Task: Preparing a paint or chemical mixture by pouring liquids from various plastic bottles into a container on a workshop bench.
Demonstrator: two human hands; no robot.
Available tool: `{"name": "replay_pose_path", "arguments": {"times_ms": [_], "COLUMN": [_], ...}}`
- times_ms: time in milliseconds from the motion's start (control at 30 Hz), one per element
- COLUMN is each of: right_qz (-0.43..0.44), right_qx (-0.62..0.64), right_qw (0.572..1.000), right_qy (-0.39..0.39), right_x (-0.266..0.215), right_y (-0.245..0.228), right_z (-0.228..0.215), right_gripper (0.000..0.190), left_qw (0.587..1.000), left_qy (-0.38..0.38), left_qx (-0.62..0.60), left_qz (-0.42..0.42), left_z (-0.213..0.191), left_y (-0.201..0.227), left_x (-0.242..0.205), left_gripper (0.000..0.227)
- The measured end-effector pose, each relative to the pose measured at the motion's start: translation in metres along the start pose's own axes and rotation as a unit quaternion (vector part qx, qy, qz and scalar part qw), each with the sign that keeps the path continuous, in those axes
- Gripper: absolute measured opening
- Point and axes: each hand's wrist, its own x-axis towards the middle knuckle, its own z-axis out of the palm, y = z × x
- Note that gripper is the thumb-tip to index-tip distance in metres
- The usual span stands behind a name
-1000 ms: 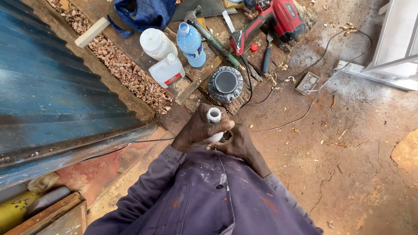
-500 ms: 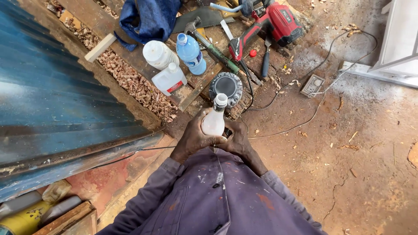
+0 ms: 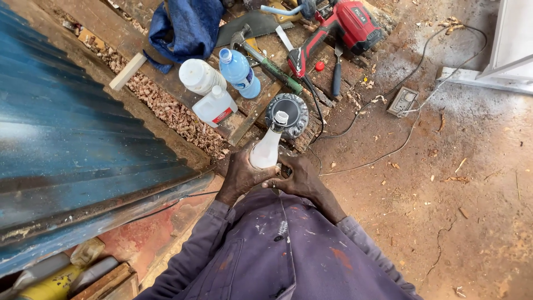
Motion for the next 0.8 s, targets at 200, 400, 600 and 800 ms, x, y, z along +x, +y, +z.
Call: {"name": "replay_pose_path", "arguments": {"times_ms": [200, 400, 600, 800], "right_qz": [0.101, 0.098, 0.100, 0.103], "right_qx": [0.046, 0.009, 0.000, 0.010], "right_qw": [0.994, 0.994, 0.993, 0.992], "right_qy": [0.025, 0.045, 0.063, 0.077], "right_x": [-0.027, -0.029, -0.035, -0.039], "right_y": [0.103, 0.070, 0.084, 0.108], "right_z": [0.017, -0.033, -0.042, -0.038], "right_gripper": [0.050, 0.036, 0.032, 0.031], "left_qw": [0.992, 0.980, 0.959, 0.943], "left_qy": [-0.043, -0.054, -0.071, -0.075], "left_qx": [0.087, 0.157, 0.230, 0.279], "left_qz": [-0.078, -0.112, -0.152, -0.167], "left_z": [-0.019, -0.033, -0.042, -0.045], "left_y": [0.002, 0.013, 0.008, 0.052], "left_x": [0.008, 0.012, 0.022, 0.027], "left_gripper": [0.084, 0.089, 0.083, 0.083]}}
